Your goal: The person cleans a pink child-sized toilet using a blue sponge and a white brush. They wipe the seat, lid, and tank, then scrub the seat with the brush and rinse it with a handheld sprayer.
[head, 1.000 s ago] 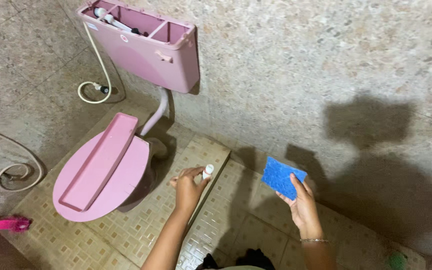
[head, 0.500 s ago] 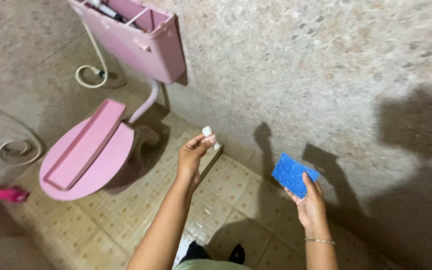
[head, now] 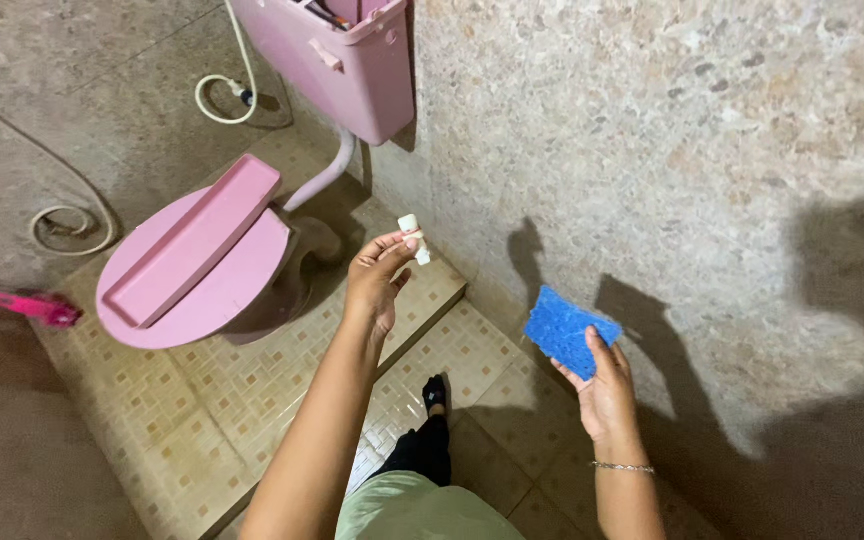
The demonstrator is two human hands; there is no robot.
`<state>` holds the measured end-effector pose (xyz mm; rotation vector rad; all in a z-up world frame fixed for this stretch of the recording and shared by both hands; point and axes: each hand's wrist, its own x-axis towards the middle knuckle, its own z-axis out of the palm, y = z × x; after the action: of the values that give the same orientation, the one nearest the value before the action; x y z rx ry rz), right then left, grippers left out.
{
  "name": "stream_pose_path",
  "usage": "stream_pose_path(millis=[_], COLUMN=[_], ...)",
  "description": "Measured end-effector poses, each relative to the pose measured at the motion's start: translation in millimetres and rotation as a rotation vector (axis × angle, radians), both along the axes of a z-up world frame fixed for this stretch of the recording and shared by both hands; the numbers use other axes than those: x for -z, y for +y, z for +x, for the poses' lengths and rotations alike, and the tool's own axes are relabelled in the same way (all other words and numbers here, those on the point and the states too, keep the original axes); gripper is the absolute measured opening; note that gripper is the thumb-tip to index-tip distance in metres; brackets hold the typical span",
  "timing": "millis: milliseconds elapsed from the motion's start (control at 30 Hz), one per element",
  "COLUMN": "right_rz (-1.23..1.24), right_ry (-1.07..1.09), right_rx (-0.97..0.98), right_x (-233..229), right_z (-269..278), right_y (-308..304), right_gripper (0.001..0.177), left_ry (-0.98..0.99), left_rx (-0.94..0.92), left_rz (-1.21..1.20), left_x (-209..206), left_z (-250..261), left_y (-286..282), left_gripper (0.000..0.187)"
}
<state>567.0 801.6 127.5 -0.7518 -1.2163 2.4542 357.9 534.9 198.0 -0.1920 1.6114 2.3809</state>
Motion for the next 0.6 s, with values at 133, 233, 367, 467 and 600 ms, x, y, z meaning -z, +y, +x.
stream_pose_path(millis=[133, 233, 367, 467, 600], right_rz=[0.164, 0.327, 0.284, 0.150, 0.001], right_ry=[-0.042, -0.033, -0.035, 0.047, 0.140], right_rx=[-0.040, -0.087, -0.102, -0.080, -0.059], right_x=[5, 3, -19, -36, -48], right_z=[-46, -86, -151, -200, -255], right_y=[0, -7, -1, 3, 5], right_gripper=[0.033, 0.036, 0.037, 0.035, 0.030], left_ry=[-0.056, -0.178, -0.282, -0.274, -0.254], left_rx=[0.042, 0.020, -0.020, -0.036, -0.075], left_rz=[0.128, 0.201, 0.320, 0.440, 0.550], left_x=[22, 32, 27, 23, 30], left_z=[-70, -135, -219, -278, -337], left_y=[29, 50, 74, 91, 112], left_gripper=[0.021, 0.021, 0.022, 0.024, 0.026])
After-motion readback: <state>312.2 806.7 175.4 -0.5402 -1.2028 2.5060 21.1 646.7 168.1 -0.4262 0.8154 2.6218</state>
